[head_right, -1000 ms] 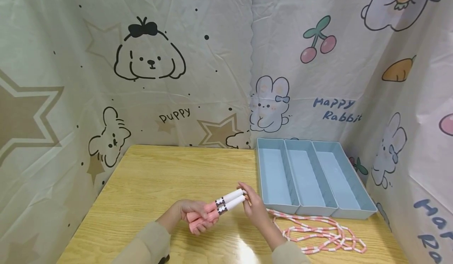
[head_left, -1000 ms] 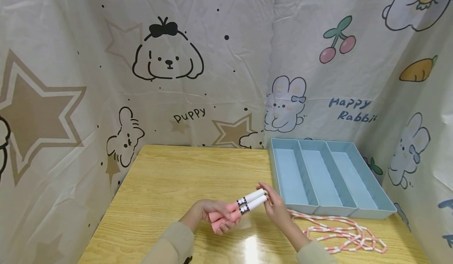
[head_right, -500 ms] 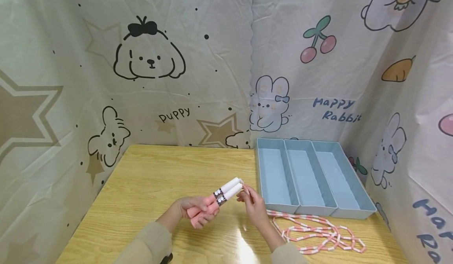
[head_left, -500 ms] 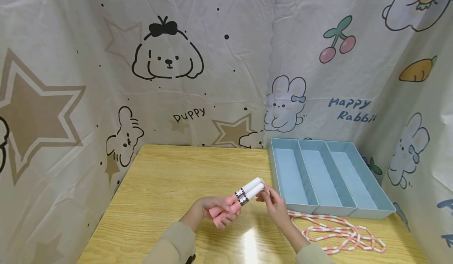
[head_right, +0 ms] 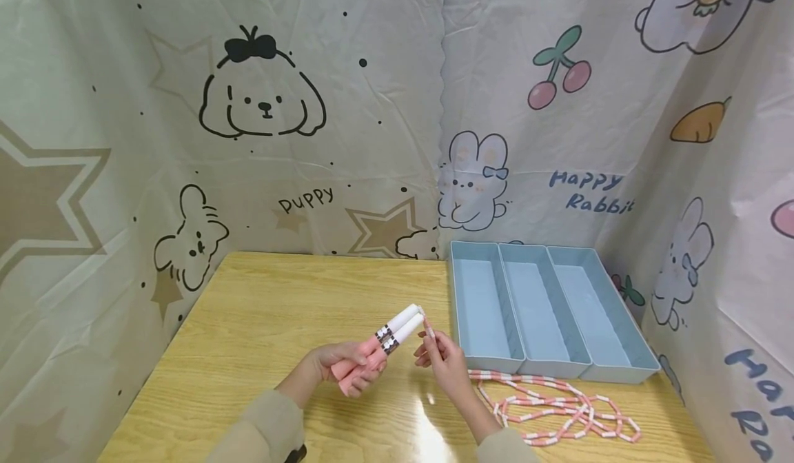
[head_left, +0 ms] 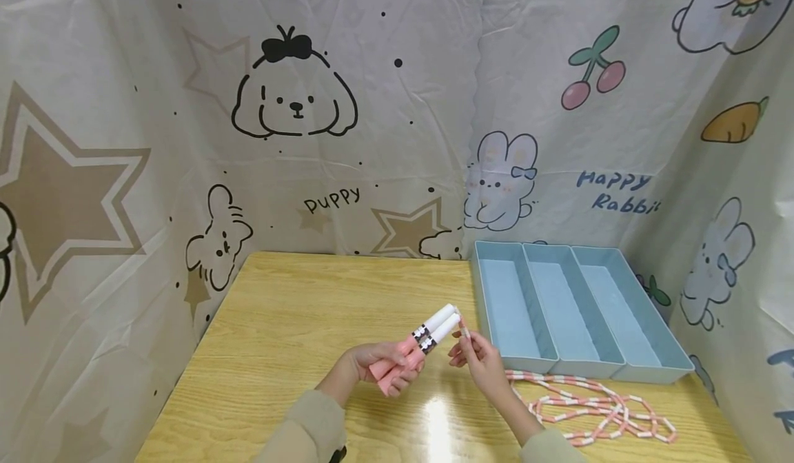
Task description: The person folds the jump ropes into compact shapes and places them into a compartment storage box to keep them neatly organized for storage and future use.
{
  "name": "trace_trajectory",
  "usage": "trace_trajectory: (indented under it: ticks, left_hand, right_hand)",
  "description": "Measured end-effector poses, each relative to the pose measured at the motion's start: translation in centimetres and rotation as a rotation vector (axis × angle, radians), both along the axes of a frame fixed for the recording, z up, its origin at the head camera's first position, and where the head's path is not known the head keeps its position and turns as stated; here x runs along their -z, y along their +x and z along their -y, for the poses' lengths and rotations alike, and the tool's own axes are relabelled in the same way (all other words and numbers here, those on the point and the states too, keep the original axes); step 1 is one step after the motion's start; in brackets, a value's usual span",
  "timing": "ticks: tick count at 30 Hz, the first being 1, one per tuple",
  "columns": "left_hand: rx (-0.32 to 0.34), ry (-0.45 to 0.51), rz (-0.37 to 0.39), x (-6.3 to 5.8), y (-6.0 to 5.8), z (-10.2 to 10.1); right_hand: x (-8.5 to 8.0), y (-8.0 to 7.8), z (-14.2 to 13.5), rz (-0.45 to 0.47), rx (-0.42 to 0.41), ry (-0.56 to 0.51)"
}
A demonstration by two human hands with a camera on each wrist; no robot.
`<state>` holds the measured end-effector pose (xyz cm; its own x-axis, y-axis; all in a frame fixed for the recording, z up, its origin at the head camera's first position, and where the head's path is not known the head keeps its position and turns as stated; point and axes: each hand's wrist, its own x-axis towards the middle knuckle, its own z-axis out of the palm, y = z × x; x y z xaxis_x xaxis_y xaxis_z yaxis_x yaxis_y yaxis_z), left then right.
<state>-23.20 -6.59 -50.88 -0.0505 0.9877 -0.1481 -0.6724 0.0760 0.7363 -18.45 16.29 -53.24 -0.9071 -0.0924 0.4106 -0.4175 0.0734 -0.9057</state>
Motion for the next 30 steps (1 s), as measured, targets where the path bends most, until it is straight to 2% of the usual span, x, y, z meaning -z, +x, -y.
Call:
trace_trajectory:
  ticks: [5,12,20,26,30]
  left_hand:
    - [-0.041,0.024,-0.018,0.15,0.01,0.07]
    - [-0.086,0.067,0.002,0.14,-0.37,0.43]
    - [-0.112,0.095,-0.004,-0.29,-0.54,0.49]
    - [-0.119,0.119,-0.002,-0.34,-0.65,0.50]
    - [-0.135,0.141,0.002,-0.23,-0.75,0.67]
  right_hand:
    - [-0.21,0.12,-0.02,0.078,0.019,0.006]
    - [-0.24,0.23,-0.23,0.186,0.054,0.018]
    - [0.16,0.12,-0.36,0.186,0.031,-0.016]
    - [0.01,0.14,-0.29,0.190,0.042,-0.011]
    - [-0.41,0.30,-0.30,0.233,0.069,0.008]
